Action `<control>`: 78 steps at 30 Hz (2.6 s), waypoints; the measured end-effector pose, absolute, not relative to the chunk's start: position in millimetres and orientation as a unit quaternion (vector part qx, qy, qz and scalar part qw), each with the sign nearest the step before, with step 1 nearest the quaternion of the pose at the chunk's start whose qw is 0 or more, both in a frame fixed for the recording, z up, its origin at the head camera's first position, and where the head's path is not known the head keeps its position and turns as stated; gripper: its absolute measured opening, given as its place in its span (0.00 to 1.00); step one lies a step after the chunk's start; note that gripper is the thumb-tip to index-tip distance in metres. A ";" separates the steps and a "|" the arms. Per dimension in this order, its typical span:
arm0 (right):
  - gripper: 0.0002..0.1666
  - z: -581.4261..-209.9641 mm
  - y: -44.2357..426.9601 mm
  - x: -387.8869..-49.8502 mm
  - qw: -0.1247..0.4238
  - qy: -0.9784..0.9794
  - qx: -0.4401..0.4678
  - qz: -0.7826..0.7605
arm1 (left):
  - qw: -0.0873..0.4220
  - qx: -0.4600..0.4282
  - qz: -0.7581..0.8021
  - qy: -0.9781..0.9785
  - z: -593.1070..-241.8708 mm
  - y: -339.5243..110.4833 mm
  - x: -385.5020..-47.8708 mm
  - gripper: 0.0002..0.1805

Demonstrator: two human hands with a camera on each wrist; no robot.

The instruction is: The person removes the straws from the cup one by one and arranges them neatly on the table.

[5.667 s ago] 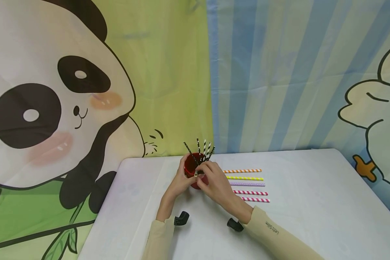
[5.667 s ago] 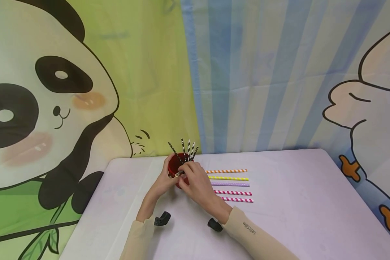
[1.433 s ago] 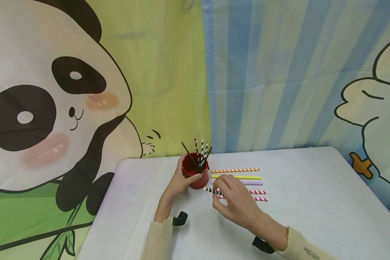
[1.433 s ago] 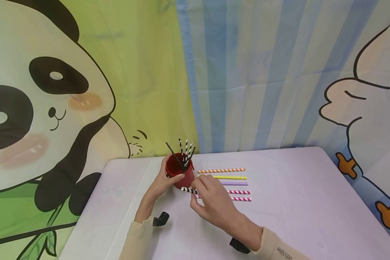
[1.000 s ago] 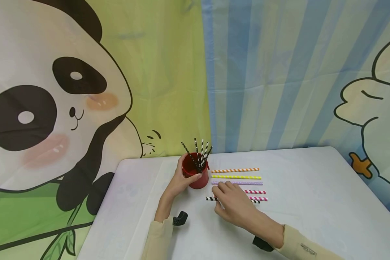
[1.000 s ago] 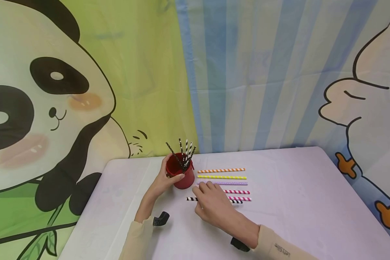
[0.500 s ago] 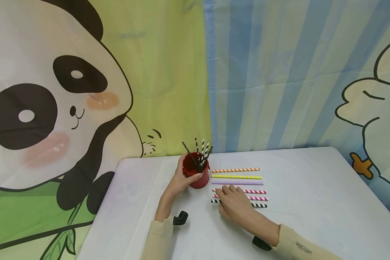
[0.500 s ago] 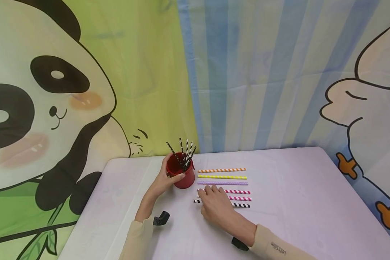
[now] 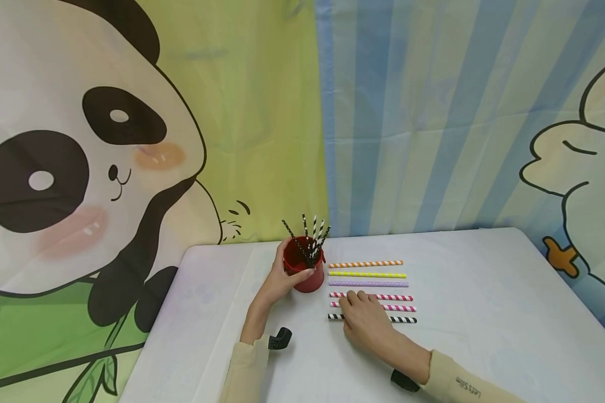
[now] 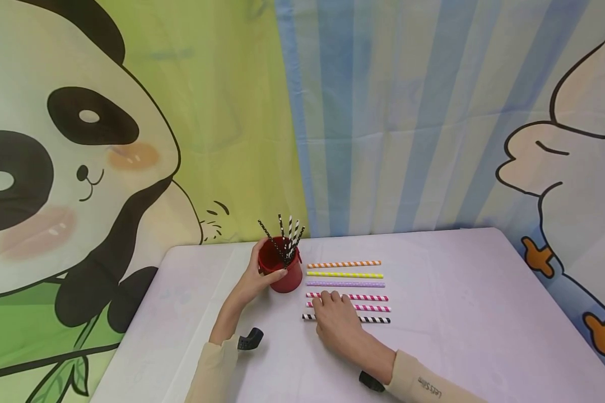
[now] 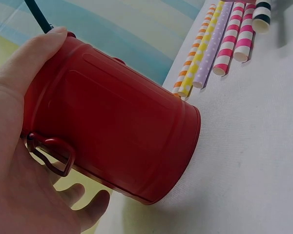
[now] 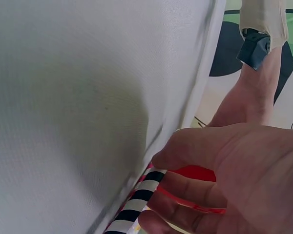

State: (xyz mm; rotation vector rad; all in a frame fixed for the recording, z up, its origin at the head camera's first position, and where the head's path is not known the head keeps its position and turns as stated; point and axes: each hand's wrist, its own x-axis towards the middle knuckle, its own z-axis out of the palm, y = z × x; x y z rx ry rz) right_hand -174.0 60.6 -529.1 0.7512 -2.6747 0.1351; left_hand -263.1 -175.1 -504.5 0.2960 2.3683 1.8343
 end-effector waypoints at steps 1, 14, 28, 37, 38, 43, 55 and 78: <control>0.10 -529.5 60.6 -173.7 0.181 -0.946 0.265 0.046 | 0.068 0.097 0.607 0.786 -500.0 -174.3 -260.8 0.55; 0.10 -535.3 61.9 -172.7 0.174 -0.948 0.262 0.058 | 0.070 0.101 0.607 0.785 -491.7 -172.7 -255.8 0.54; 0.10 -534.0 62.2 -173.4 0.164 -0.951 0.254 0.068 | 0.072 0.090 0.604 0.789 -491.5 -172.7 -256.0 0.54; 0.11 -533.7 62.6 -173.3 0.154 -0.952 0.252 0.078 | 0.072 0.096 0.608 0.785 -490.9 -173.0 -255.6 0.54; 0.12 -533.9 62.8 -173.4 0.153 -0.952 0.252 0.077 | 0.071 0.097 0.609 0.784 -491.1 -173.1 -255.6 0.54; 0.12 -534.2 63.4 -174.0 0.154 -0.952 0.254 0.076 | 0.069 0.098 0.610 0.783 -492.4 -172.9 -255.9 0.54; 0.13 -532.2 62.9 -174.3 0.142 -0.955 0.247 0.080 | 0.071 0.096 0.609 0.784 -493.2 -172.8 -256.4 0.54; 0.09 -524.7 50.7 -197.7 0.174 -0.894 0.216 0.351 | 0.064 0.094 0.610 0.785 -503.0 -173.2 -261.4 0.54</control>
